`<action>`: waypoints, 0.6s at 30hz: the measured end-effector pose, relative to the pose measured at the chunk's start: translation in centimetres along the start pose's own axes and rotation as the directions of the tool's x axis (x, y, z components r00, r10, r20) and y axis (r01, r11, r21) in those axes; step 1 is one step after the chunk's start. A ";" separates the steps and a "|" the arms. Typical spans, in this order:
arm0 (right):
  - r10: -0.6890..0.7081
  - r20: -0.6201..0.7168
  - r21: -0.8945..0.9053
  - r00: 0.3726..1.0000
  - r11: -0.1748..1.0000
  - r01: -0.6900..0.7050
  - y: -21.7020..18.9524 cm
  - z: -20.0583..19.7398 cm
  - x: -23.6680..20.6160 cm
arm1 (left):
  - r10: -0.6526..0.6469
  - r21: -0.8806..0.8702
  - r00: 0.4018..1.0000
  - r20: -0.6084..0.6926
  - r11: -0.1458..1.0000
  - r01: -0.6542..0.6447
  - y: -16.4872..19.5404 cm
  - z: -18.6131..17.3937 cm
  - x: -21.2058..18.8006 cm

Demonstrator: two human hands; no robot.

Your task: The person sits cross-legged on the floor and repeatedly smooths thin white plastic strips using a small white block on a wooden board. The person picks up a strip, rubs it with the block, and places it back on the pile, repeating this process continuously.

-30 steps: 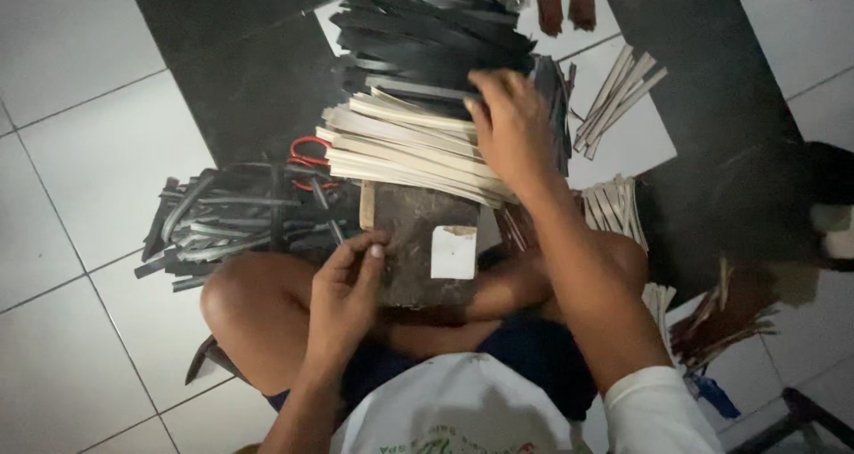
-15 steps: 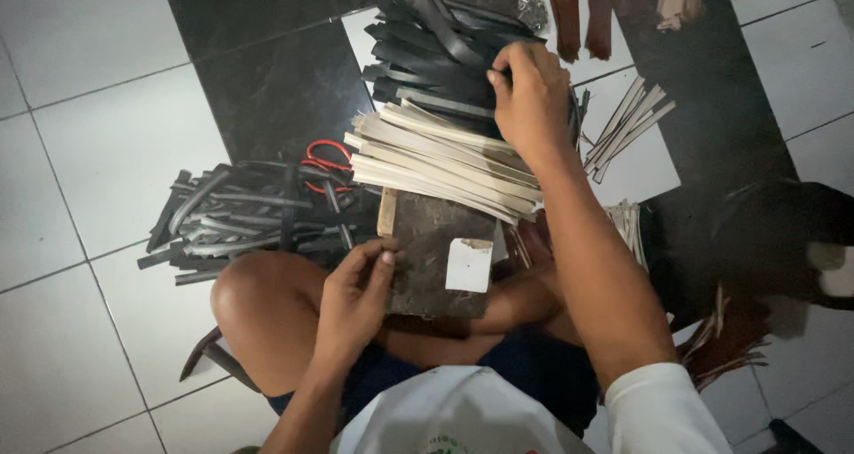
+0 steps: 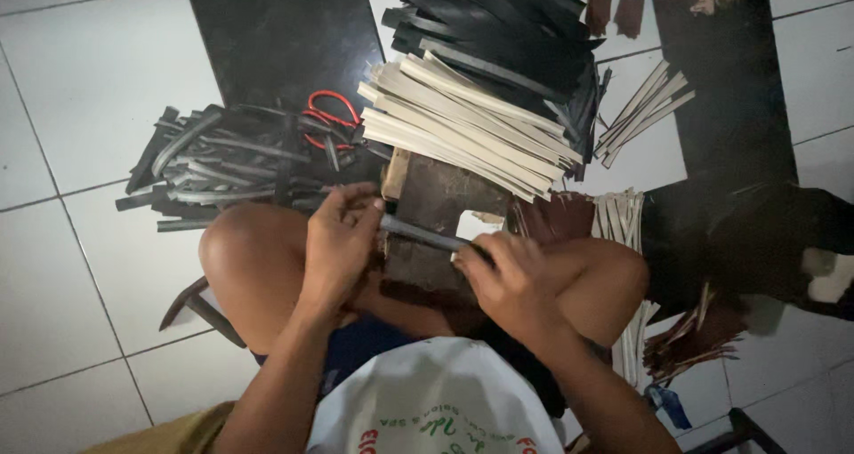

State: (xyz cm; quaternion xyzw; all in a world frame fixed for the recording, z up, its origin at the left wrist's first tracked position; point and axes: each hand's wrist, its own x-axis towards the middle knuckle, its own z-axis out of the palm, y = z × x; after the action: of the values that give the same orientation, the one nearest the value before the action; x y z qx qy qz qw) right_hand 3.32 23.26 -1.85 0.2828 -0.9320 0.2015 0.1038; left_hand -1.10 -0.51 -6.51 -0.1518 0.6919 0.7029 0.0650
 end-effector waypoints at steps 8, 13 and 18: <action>0.201 -0.164 0.041 0.966 0.980 -0.197 7.2 0.9 9.8 | 0.002 -0.095 1.000 -0.023 0.995 -0.004 -1.8 0.4 -0.6; 0.128 -0.119 -0.109 0.985 0.984 -0.141 8.6 2.2 14.4 | -0.005 -0.215 1.000 -0.008 0.977 0.003 -3.3 -1.1 -0.9; 0.033 -0.146 -0.115 0.989 0.992 -0.050 7.7 1.5 13.8 | -0.148 -0.327 0.987 0.060 0.931 0.160 -3.8 -1.6 -0.7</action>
State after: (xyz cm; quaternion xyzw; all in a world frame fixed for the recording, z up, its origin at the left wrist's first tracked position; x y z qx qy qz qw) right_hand -12.44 21.73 -1.43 0.2416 -0.9381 0.1679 0.1831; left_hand 0.89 -1.86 -9.96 -0.2022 0.5487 0.8043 0.1052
